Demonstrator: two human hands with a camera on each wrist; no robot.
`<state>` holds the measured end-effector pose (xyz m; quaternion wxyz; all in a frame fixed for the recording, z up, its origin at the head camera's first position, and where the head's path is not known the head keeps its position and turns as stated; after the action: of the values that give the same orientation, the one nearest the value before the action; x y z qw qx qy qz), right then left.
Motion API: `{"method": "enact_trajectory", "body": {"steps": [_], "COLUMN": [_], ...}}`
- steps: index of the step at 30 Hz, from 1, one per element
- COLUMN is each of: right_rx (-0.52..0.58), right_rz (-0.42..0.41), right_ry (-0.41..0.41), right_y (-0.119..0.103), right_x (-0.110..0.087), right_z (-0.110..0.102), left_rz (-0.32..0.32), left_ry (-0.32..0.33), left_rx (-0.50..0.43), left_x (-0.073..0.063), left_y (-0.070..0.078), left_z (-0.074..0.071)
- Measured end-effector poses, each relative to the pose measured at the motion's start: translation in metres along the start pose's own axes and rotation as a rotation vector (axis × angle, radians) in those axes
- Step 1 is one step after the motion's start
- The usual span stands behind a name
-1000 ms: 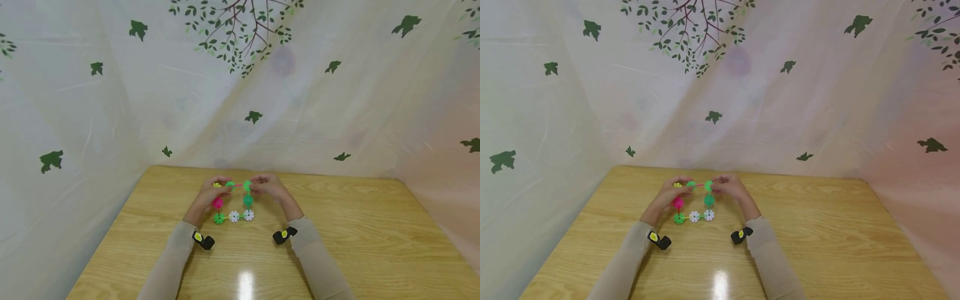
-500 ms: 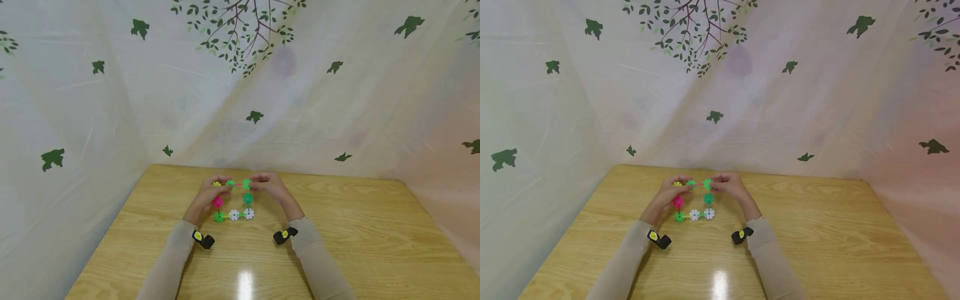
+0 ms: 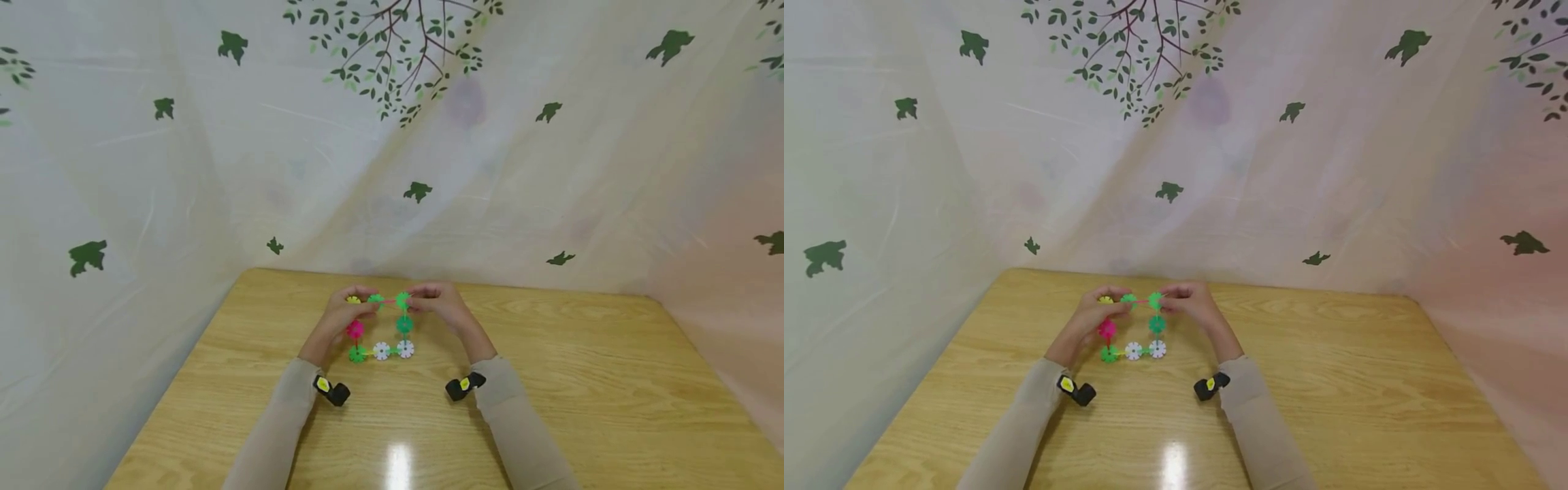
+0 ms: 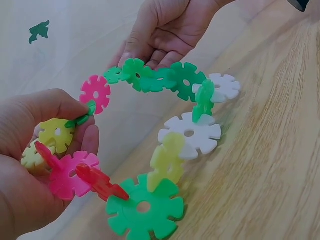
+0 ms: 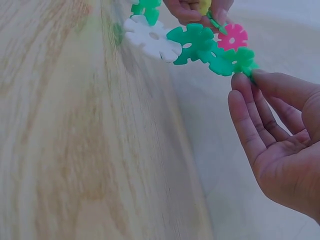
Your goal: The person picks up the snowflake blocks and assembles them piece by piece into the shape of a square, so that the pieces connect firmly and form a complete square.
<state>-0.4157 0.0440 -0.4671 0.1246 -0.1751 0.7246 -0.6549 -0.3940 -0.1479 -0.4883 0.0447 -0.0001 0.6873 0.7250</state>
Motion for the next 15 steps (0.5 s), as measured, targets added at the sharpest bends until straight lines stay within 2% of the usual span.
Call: {"method": "enact_trajectory", "body": {"steps": [7,15], "right_rx": [-0.006,0.004], "right_rz": [0.004,0.01], "right_ry": [0.008,0.046], "right_y": [-0.0005,0.004], "right_x": [-0.001,0.0032], "right_z": [0.0007,-0.0014], "left_rz": [0.015,0.008], "left_ry": [-0.023,-0.021], "left_rx": [0.025,0.061], "left_x": [-0.0005,-0.0008], "left_y": [0.0002,-0.0003], "left_z": [0.0036,0.0035]}}
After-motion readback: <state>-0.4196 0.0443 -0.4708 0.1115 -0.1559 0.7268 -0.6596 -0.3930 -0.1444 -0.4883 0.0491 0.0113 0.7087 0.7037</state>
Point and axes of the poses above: each hand's wrist, its own x-axis towards the middle knuckle, its own z-axis out of the palm, y = z × x, the point moved 10 cm from there along x, towards the middle knuckle
